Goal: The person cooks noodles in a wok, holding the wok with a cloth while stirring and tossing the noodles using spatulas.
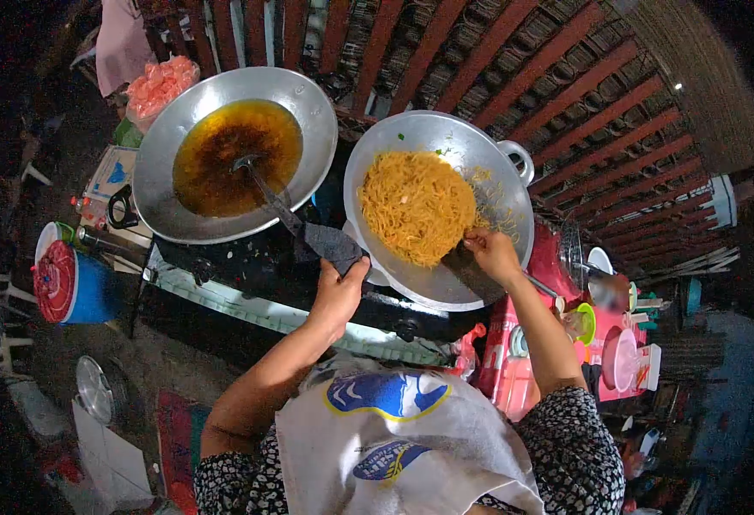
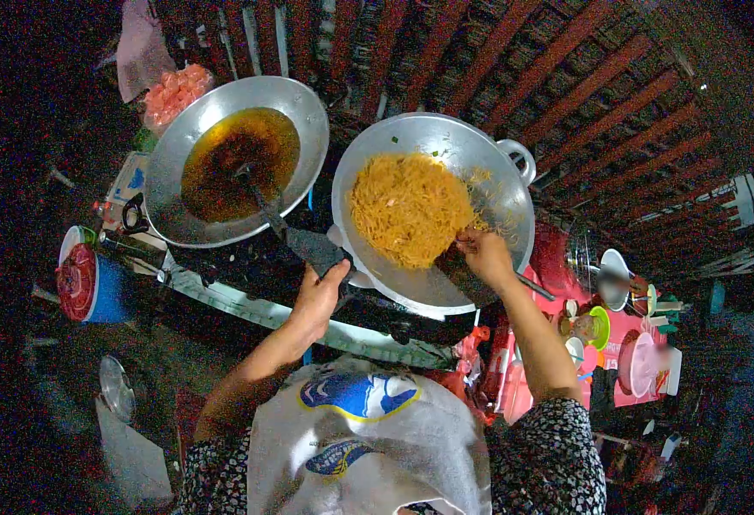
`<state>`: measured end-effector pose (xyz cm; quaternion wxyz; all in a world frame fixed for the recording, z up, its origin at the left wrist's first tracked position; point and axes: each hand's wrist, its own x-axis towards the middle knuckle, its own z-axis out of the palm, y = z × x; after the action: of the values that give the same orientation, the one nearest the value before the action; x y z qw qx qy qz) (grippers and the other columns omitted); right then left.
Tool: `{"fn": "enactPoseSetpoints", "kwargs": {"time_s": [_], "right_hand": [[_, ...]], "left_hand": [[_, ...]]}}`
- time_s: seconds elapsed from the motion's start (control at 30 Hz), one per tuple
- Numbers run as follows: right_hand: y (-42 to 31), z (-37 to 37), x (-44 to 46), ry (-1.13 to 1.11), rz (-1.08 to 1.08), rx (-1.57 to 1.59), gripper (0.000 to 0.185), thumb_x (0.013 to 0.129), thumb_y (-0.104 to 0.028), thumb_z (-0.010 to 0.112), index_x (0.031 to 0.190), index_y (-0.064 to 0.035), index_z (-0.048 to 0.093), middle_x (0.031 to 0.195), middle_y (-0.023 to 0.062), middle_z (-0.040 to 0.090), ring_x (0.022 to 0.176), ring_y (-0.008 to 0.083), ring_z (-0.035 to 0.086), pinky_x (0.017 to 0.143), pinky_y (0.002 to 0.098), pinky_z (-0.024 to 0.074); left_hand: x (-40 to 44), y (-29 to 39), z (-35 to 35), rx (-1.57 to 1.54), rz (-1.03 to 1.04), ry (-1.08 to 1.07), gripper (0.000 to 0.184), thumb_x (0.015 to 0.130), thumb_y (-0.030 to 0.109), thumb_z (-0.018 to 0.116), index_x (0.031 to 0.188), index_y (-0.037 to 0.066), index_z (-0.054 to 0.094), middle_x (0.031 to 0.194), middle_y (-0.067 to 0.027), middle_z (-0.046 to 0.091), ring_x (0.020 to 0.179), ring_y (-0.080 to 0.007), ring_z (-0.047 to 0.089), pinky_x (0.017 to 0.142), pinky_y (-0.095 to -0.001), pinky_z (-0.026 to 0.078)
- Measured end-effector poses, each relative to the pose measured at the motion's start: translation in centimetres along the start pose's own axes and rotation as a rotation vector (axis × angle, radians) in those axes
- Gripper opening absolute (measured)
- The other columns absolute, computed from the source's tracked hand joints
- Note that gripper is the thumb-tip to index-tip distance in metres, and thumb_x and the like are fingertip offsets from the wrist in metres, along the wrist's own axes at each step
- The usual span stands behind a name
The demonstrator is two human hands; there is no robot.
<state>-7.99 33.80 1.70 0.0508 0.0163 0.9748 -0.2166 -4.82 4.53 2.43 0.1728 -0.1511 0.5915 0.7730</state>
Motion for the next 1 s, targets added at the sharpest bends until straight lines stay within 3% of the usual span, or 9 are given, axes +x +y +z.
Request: {"fn": "enactPoseSetpoints", "kwargs": {"time_s": [0.07, 0.2, 0.27, 0.33, 0.37, 0.47, 0.67, 0.8, 1.0], "right_hand": [[-0.3, -0.4, -0.2, 0.069, 0.117, 0.073, 0.022, 0.074, -0.018, 0.063, 0.093, -0.0078, 0.064, 0.083, 0.0147, 0.063, 0.073, 0.0288, 0.061, 0.065, 0.0351, 0.0477], [-0.8, -3.8, -1.3, 0.117, 0.011, 0.099, 0.018, 0.073, -0.015, 0.063, 0.09, -0.0074, 0.064, 0.078, 0.0151, 0.063, 0.072, 0.026, 0.063, 0.063, 0.0328, 0.0469], [-0.6, -5.2, -1.5, 0.139, 0.107, 0.0, 0.017, 0.073, -0.013, 0.062, 0.089, -0.0077, 0.064, 0.077, 0.0168, 0.062, 0.071, 0.0264, 0.062, 0.062, 0.0335, 0.0467], [-2.6, -8.1, -2.1, 0.167, 0.037, -0.085, 0.014, 0.074, -0.01, 0.062, 0.088, -0.0074, 0.063, 0.066, 0.0106, 0.06, 0.057, 0.0108, 0.052, 0.055, 0.0271, 0.0423], [-2.3, -9.1, -2.0, 0.179, 0.028, -0.204, 0.015, 0.073, -0.01, 0.063, 0.088, -0.0083, 0.063, 0.063, 0.0118, 0.057, 0.053, 0.0135, 0.049, 0.053, 0.028, 0.0413], [-6.1, -12.2, -2.8, 0.239, 0.053, -0.378, 0.016, 0.074, -0.016, 0.061, 0.089, -0.0123, 0.064, 0.069, 0.0105, 0.061, 0.063, 0.0259, 0.059, 0.057, 0.0341, 0.045], [-9.7, -13.8, -2.9, 0.361, -0.183, -0.752, 0.019, 0.075, -0.019, 0.054, 0.092, -0.0175, 0.063, 0.082, 0.0084, 0.062, 0.069, 0.0281, 0.06, 0.062, 0.0371, 0.0482], [-10.4, -14.6, -2.3, 0.178, -0.108, -0.857, 0.021, 0.073, -0.015, 0.052, 0.091, -0.0186, 0.063, 0.081, 0.0109, 0.062, 0.07, 0.0294, 0.061, 0.061, 0.0392, 0.0489], [-8.1, -17.3, -2.8, -0.145, 0.075, -0.862, 0.017, 0.07, -0.023, 0.057, 0.084, -0.0145, 0.064, 0.079, 0.0132, 0.062, 0.076, 0.0299, 0.06, 0.067, 0.0401, 0.0483]], "left_hand": [[0.3, -0.5, -0.1, -0.031, -0.004, -0.038, 0.049, 0.082, 0.017, 0.053, 0.123, 0.002, 0.031, 0.115, -0.0092, 0.045, 0.105, -0.0188, 0.043, 0.092, -0.0304, 0.031], [0.5, -0.6, 0.0, -0.051, 0.015, -0.027, 0.049, 0.081, 0.017, 0.054, 0.122, 0.001, 0.032, 0.114, -0.0095, 0.045, 0.105, -0.0189, 0.043, 0.091, -0.0301, 0.031], [0.6, -0.7, -0.2, -0.056, 0.028, -0.06, 0.048, 0.081, 0.016, 0.053, 0.121, 0.001, 0.033, 0.114, -0.01, 0.045, 0.106, -0.0195, 0.043, 0.092, -0.0304, 0.031], [0.8, -0.9, -0.1, -0.055, 0.022, -0.044, 0.047, 0.08, 0.016, 0.054, 0.12, 0.001, 0.033, 0.113, -0.0099, 0.046, 0.105, -0.0195, 0.043, 0.091, -0.0305, 0.031], [0.8, -1.0, -0.1, -0.045, 0.016, -0.026, 0.047, 0.08, 0.016, 0.054, 0.12, 0.001, 0.034, 0.113, -0.0098, 0.046, 0.105, -0.0196, 0.043, 0.091, -0.0305, 0.031], [0.7, -0.8, -0.1, -0.055, 0.043, -0.038, 0.047, 0.08, 0.016, 0.054, 0.12, 0.002, 0.034, 0.112, -0.0095, 0.046, 0.104, -0.0194, 0.043, 0.09, -0.0304, 0.031], [0.4, -0.1, -0.5, -0.065, 0.012, -0.084, 0.046, 0.079, 0.018, 0.055, 0.118, 0.002, 0.035, 0.11, -0.0095, 0.047, 0.102, -0.0196, 0.045, 0.089, -0.0301, 0.032], [0.5, -0.5, -0.3, -0.092, 0.038, -0.071, 0.046, 0.079, 0.018, 0.055, 0.117, 0.001, 0.035, 0.11, -0.0096, 0.048, 0.102, -0.0194, 0.045, 0.09, -0.03, 0.033], [0.3, -0.3, -0.2, -0.079, 0.035, -0.089, 0.049, 0.08, 0.018, 0.055, 0.119, 0.001, 0.032, 0.114, -0.0105, 0.046, 0.106, -0.0201, 0.044, 0.091, -0.0307, 0.032]]}}
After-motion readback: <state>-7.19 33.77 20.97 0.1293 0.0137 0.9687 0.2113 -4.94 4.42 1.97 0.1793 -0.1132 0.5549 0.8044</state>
